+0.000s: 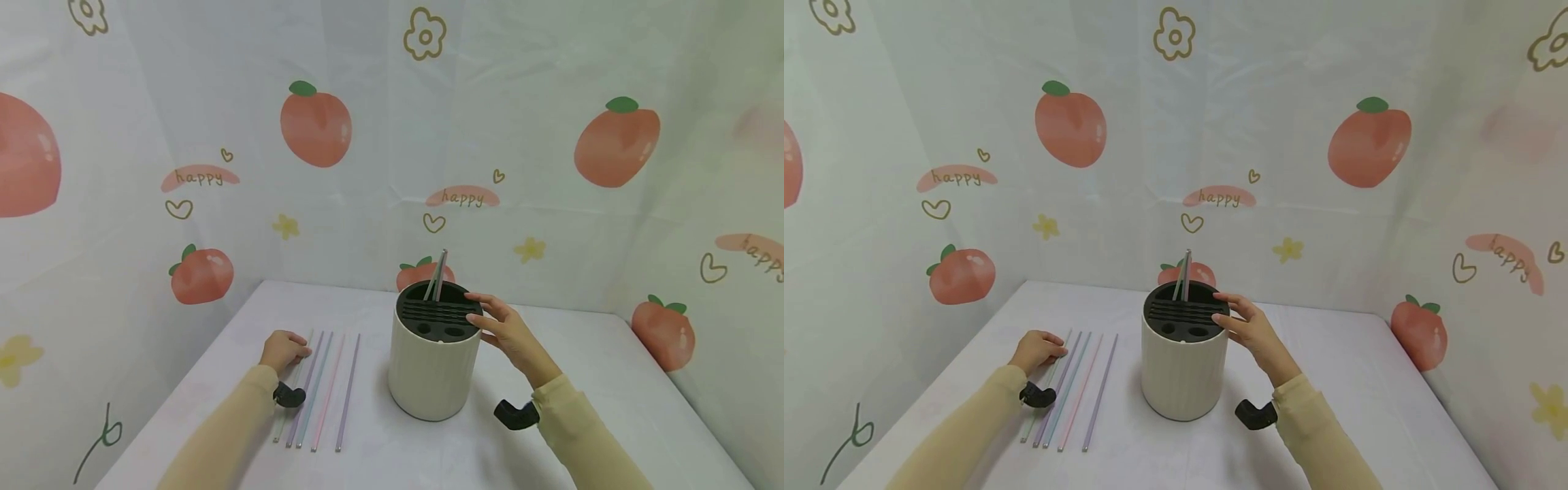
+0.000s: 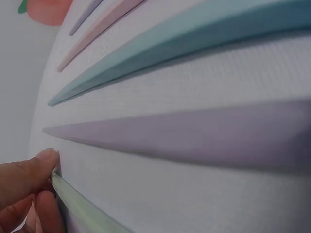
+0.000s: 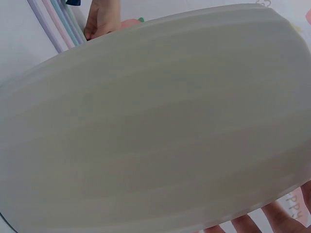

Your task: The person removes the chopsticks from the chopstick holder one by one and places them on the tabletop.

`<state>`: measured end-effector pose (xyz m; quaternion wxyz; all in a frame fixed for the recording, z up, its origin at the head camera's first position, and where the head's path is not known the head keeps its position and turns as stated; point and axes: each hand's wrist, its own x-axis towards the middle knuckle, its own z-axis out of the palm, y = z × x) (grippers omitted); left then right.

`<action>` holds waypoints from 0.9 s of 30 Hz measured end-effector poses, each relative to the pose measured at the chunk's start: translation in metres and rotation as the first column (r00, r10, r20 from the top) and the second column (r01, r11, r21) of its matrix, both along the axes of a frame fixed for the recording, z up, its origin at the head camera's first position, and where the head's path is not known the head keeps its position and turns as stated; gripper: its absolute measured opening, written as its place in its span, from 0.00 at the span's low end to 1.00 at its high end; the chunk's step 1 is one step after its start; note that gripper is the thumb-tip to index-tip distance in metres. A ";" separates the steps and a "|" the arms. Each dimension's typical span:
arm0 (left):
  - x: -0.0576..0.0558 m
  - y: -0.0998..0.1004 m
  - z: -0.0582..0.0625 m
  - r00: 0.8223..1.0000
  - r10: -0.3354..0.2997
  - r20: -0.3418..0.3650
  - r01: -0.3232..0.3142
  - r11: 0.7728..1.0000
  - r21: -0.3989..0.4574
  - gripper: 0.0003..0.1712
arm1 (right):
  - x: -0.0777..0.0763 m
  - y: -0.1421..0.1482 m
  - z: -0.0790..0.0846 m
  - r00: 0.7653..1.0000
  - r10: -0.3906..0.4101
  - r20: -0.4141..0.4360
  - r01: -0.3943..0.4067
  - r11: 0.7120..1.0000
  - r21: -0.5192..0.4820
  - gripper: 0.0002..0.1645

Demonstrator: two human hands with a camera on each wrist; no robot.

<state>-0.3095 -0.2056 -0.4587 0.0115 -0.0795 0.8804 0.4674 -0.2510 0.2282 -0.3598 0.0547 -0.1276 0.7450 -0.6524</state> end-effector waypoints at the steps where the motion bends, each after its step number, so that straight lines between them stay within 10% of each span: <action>1: 0.000 -0.001 0.000 1.000 -0.004 0.001 0.004 1.000 0.003 0.15 | 0.000 0.000 0.000 1.000 0.001 -0.001 -0.001 1.000 -0.002 0.32; 14: -0.003 0.001 0.014 0.998 -0.004 -0.066 0.021 0.967 0.255 0.20 | -0.001 -0.002 -0.002 1.000 0.007 -0.012 -0.007 1.000 -0.007 0.32; 27: 0.003 0.111 0.140 0.923 -0.239 -0.301 0.349 0.850 0.394 0.19 | 0.000 0.000 -0.001 1.000 -0.005 0.000 0.005 1.000 0.006 0.33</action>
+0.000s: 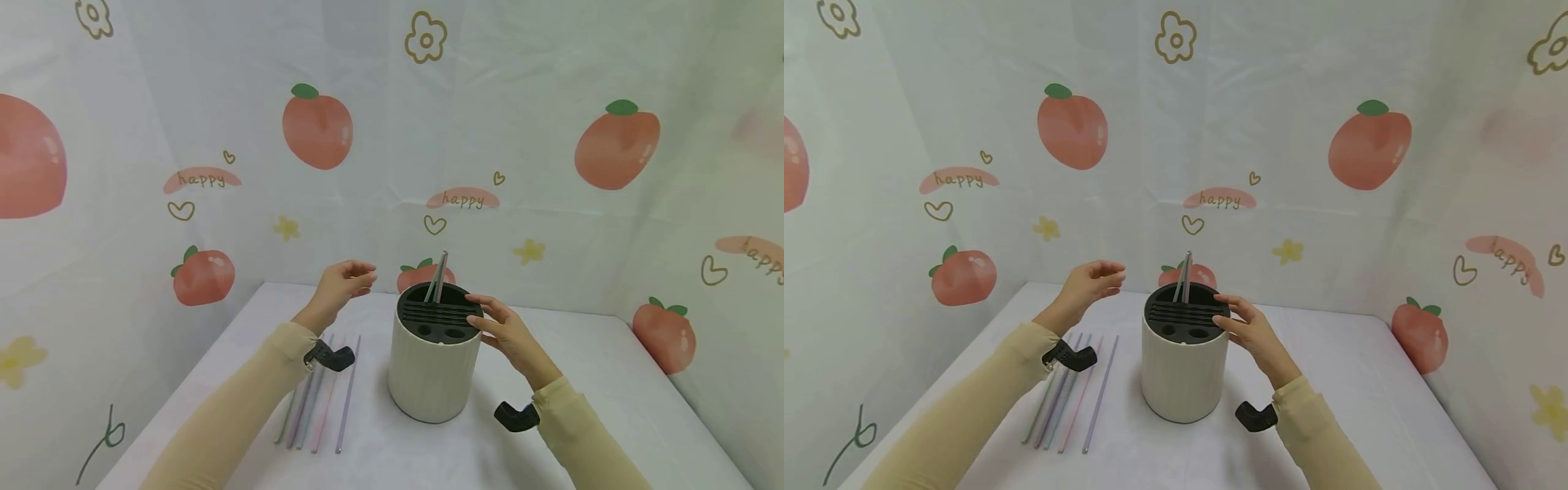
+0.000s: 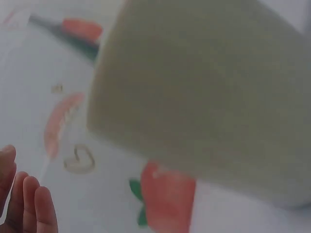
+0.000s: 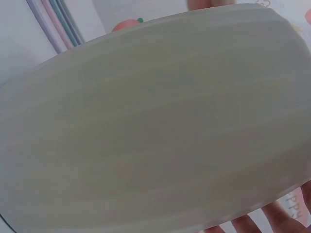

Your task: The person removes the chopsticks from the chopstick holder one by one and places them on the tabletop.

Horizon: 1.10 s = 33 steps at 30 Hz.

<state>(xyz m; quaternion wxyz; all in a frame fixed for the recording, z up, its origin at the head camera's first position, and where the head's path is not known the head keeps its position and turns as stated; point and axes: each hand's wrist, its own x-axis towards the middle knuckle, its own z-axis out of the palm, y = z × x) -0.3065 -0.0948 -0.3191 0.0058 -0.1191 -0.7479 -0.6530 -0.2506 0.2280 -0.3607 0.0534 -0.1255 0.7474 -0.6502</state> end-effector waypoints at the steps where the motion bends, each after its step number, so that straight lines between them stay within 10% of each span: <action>1: 0.002 0.009 0.007 1.000 -0.028 -0.013 0.028 1.000 0.000 0.18 | 0.000 0.000 0.000 1.000 0.000 -0.001 0.000 1.000 0.000 0.33; 12: 0.008 0.070 0.032 0.975 -0.215 -0.053 0.214 0.976 -0.029 0.19 | -0.002 0.001 -0.001 1.000 0.004 0.004 -0.004 1.000 -0.014 0.33; 33: 0.005 0.085 0.027 0.975 -0.220 -0.032 0.215 0.971 -0.104 0.11 | -0.001 0.000 -0.001 1.000 -0.004 0.011 0.004 1.000 -0.009 0.33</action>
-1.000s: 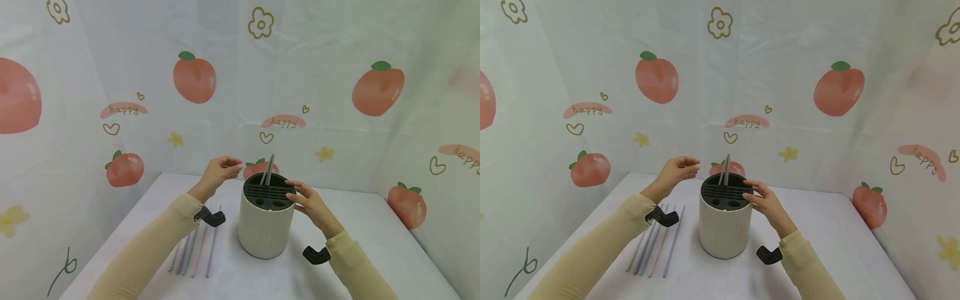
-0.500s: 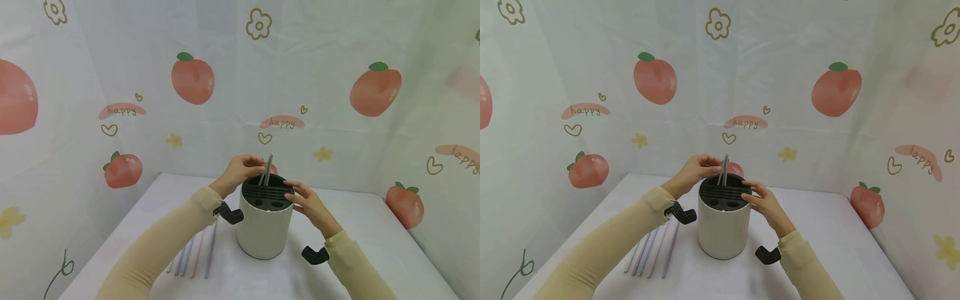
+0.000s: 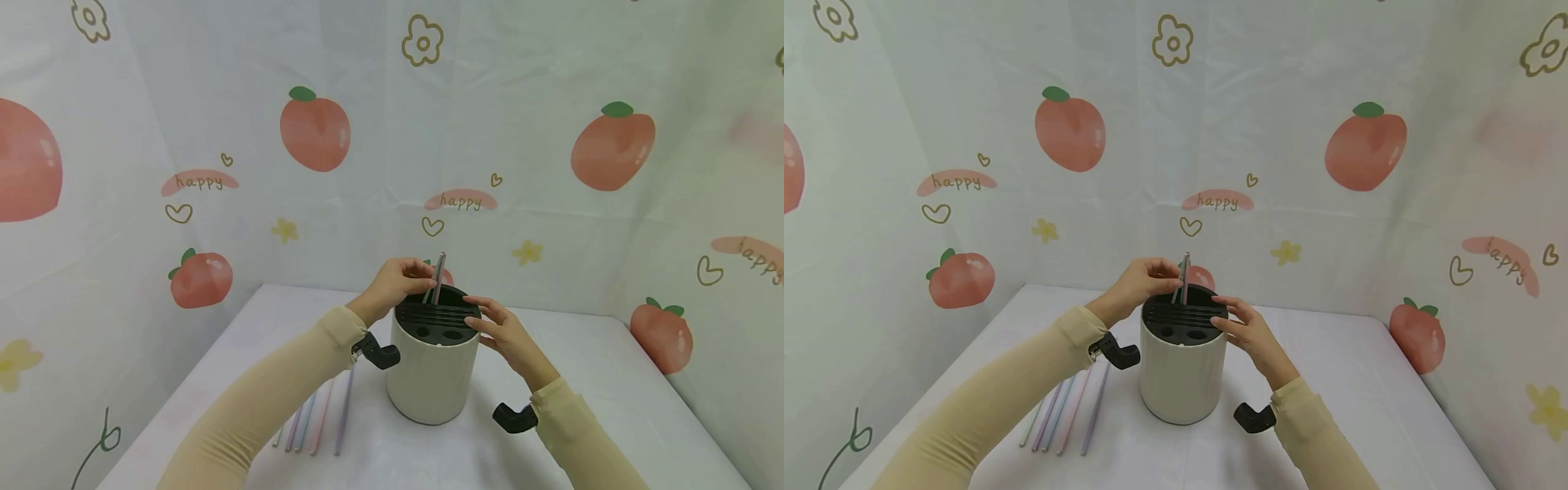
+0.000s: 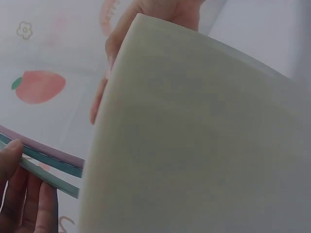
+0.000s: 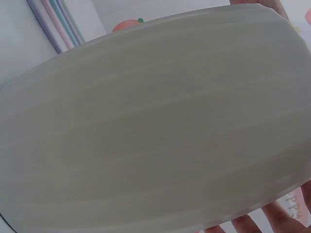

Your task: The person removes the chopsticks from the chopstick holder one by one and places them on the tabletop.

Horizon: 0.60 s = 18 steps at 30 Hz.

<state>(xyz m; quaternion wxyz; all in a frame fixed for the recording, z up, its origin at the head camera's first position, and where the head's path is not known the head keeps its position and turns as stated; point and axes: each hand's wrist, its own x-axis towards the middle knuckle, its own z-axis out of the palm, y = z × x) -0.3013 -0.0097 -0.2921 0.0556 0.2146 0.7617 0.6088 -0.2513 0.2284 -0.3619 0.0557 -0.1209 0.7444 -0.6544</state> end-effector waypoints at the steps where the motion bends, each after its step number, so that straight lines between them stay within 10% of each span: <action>1: 0.000 -0.001 0.000 1.000 -0.001 -0.008 0.001 1.000 0.000 0.11 | 0.000 0.000 0.000 1.000 -0.001 -0.001 0.001 1.000 0.001 0.33; 9: -0.001 -0.017 0.022 0.999 0.015 -0.051 -0.002 0.968 0.251 0.06 | 0.001 0.000 0.001 1.000 0.006 -0.021 -0.005 1.000 0.007 0.33; 18: 0.005 -0.072 0.081 0.981 0.185 -0.063 -0.105 0.772 0.627 0.11 | 0.002 -0.001 0.001 0.999 0.010 -0.030 -0.010 1.000 0.011 0.33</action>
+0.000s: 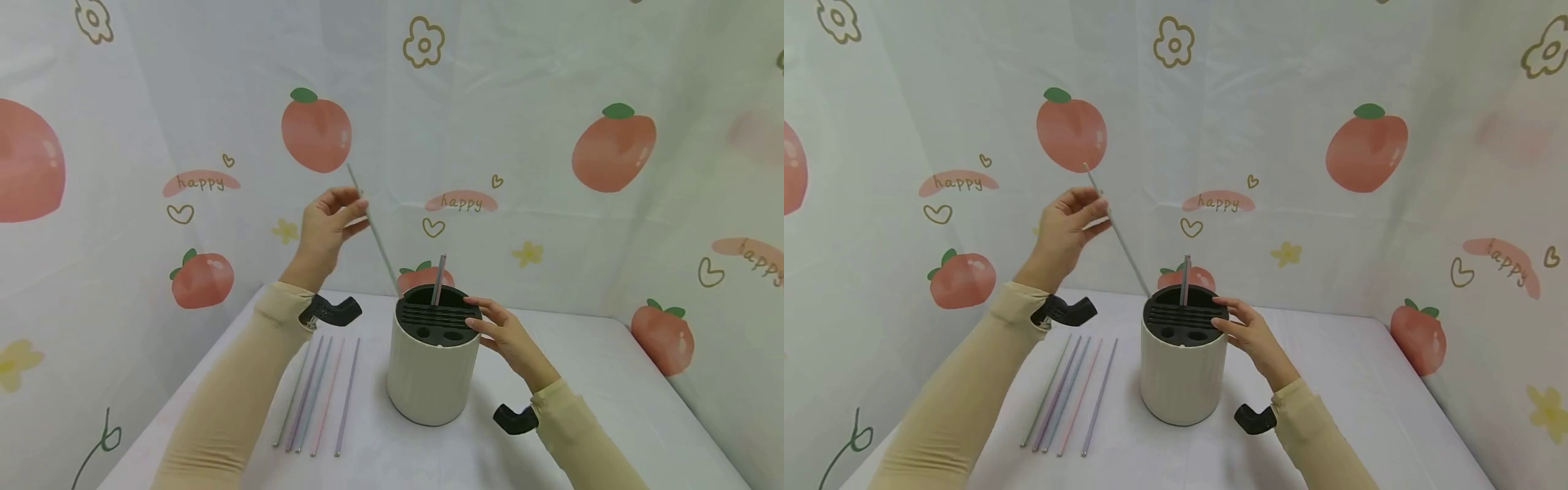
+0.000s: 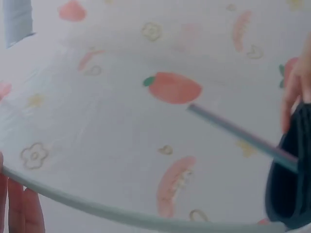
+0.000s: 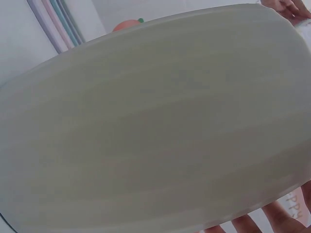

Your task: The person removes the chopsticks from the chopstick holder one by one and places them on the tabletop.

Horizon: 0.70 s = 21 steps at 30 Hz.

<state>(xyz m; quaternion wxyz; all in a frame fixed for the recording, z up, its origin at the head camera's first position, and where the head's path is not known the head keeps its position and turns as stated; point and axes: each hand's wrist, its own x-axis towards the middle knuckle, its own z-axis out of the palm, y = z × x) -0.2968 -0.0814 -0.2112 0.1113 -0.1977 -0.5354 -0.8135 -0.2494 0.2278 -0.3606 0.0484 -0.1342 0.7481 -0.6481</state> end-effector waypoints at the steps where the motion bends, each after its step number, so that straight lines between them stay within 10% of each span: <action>1: 0.000 -0.008 0.003 1.000 0.019 0.000 -0.019 1.000 0.018 0.10 | 0.000 0.000 0.000 1.000 -0.001 0.002 0.001 1.000 -0.001 0.33; 8: -0.007 -0.057 -0.014 0.981 0.133 0.138 -0.135 0.991 0.002 0.05 | 0.000 0.000 0.000 1.000 -0.005 0.017 0.005 1.000 -0.003 0.34; 21: -0.020 -0.126 -0.145 0.881 0.293 0.372 -0.105 0.887 -0.450 0.24 | -0.001 0.000 0.001 1.000 -0.006 0.020 0.006 1.000 0.000 0.34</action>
